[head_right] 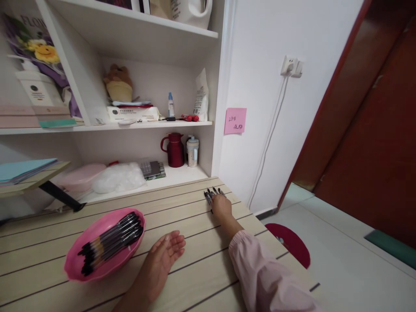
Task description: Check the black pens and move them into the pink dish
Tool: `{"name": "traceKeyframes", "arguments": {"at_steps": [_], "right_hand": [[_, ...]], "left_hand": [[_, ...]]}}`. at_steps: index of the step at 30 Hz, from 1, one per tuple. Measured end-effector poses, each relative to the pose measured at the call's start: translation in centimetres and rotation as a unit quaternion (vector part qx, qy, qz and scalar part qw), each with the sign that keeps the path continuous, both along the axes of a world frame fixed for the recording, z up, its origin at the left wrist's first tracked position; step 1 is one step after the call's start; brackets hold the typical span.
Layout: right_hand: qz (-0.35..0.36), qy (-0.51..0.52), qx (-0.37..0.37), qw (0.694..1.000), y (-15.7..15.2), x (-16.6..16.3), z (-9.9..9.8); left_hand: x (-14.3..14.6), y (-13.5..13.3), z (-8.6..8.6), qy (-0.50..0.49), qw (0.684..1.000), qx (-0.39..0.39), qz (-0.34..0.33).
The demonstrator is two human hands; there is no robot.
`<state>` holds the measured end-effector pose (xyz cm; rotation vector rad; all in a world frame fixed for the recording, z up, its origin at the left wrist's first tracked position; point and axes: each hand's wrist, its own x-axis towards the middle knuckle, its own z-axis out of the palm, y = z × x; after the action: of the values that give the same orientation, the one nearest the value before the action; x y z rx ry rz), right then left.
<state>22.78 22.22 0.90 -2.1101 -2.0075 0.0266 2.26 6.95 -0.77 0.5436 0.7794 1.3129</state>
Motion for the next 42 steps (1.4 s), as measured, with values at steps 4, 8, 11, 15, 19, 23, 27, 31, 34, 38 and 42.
{"name": "traceKeyframes", "arguments": {"at_steps": [4,8,11,15,19,23,27,31,34,38,42], "right_hand": [[0.006,-0.003,-0.007,1.0,0.3,0.0,-0.2],[0.007,-0.006,-0.01,1.0,0.4,0.0,-0.4],[0.005,-0.006,-0.01,1.0,0.5,0.1,-0.7],[0.002,-0.004,-0.007,1.0,0.6,0.2,-0.9],[0.003,0.001,-0.002,1.0,0.8,0.1,-1.0],[0.005,0.008,0.007,1.0,0.8,-0.1,-1.0],[-0.007,0.017,0.012,1.0,0.4,0.1,-0.4],[-0.017,0.027,0.027,0.999,-1.1,0.9,0.9],[0.004,0.056,0.04,0.998,-3.5,1.0,1.6],[0.115,0.113,-0.004,0.987,-8.3,-0.8,0.9],[0.187,0.179,-0.038,0.965,-12.9,-3.8,-0.5]], "left_hand": [[0.0,0.1,-0.1,-0.001,1.0,-0.001,-0.002],[0.1,0.2,0.0,-0.002,1.0,0.003,-0.003],[0.1,0.2,0.0,-0.001,1.0,0.0,-0.002],[0.0,0.1,-0.1,-0.001,1.0,-0.001,-0.002],[0.1,0.1,-0.2,0.001,1.0,0.001,0.001],[0.1,0.2,-0.2,0.004,1.0,-0.001,0.001],[0.0,0.2,-0.1,0.007,1.0,-0.003,0.001],[-0.1,0.0,0.0,0.012,1.0,0.014,-0.004],[0.0,-0.2,-0.2,0.04,0.999,0.037,-0.006],[0.2,0.0,-0.3,0.132,0.989,0.069,0.0],[-1.4,0.4,2.0,0.305,0.942,0.119,0.072]]}}
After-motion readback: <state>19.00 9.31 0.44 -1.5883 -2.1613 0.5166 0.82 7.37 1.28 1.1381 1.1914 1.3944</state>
